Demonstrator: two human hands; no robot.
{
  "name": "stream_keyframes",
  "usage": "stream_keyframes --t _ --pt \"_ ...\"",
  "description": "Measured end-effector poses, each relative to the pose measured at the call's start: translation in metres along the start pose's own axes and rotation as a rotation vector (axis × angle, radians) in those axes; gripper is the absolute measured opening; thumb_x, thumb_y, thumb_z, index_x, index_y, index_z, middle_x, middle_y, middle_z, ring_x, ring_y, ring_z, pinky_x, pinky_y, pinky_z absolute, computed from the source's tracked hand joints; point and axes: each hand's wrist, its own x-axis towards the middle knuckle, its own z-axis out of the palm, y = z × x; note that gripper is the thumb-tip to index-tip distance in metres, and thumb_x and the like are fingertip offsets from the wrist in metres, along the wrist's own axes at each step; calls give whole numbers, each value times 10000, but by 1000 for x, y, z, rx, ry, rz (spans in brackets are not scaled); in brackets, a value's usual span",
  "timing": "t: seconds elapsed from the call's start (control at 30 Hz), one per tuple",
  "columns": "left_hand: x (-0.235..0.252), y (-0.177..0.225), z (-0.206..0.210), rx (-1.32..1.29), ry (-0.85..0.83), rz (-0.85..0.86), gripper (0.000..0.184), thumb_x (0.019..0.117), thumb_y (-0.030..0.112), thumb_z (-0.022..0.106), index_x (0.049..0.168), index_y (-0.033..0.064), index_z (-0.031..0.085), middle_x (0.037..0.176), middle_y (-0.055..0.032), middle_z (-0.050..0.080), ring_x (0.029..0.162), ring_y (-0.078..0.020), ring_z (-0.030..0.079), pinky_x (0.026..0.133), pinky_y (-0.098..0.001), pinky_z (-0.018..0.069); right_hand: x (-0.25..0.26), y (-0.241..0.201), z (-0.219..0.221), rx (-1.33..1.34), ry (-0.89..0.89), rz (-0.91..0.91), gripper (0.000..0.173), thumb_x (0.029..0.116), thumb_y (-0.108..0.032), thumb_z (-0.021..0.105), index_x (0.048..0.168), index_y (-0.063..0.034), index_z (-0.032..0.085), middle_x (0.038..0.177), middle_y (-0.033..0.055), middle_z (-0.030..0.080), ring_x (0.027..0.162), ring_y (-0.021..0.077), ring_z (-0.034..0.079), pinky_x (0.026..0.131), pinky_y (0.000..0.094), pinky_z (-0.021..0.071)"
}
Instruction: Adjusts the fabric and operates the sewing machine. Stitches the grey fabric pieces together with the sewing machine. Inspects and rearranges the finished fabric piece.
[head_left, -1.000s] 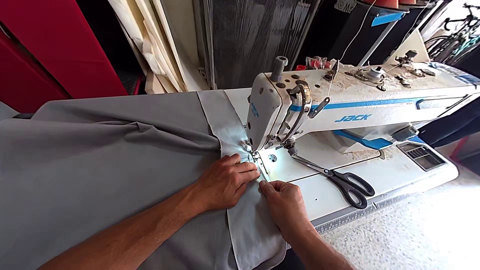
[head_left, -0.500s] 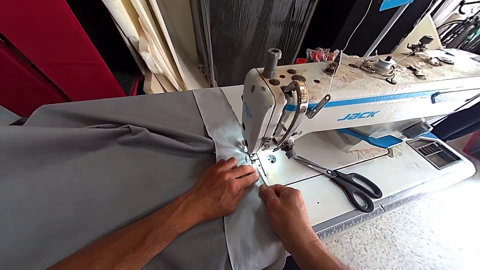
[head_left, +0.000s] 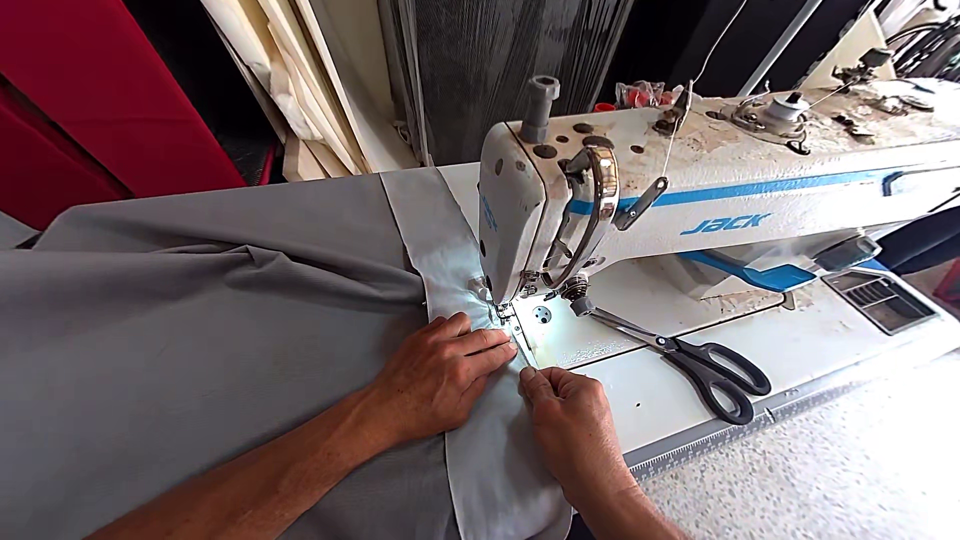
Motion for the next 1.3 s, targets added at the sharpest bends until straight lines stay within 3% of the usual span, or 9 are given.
stream_keyframes --t 0.17,0.37,0.97,1.17,1.3 --pt "1 2 -1 10 -21 -11 410 983 200 448 1259 245 748 1328 87 684 906 -135 606 734 -302 482 0 0 0 -21 -1 -12 352 1027 -218 610 690 -140 676 576 -56 548 534 52 521 514 272 405" --pt "1 6 -1 30 -34 -27 421 983 194 431 1254 253 748 1327 95 683 896 -145 610 712 -308 483 -10 10 -10 31 -31 3 179 967 -233 685 833 -133 748 634 -50 645 558 54 600 528 276 485" --pt "0 17 0 94 -33 -90 454 953 169 431 1275 246 742 1341 100 675 913 -149 611 718 -315 480 -18 22 -16 21 -20 -38 211 979 -214 611 817 -160 735 618 -78 608 555 28 573 515 258 448" --pt "2 17 0 98 -33 -103 445 953 173 439 1278 237 736 1318 64 683 930 -168 624 715 -328 496 -14 17 -18 10 -42 -13 224 990 -212 613 811 -150 733 622 -66 604 557 39 568 523 264 447" --pt "3 18 0 88 -46 -117 449 948 180 445 1295 242 724 1215 3 684 943 -192 619 719 -345 502 -13 16 -18 0 -48 -9 233 993 -213 610 802 -149 727 620 -67 596 559 39 562 524 266 439"
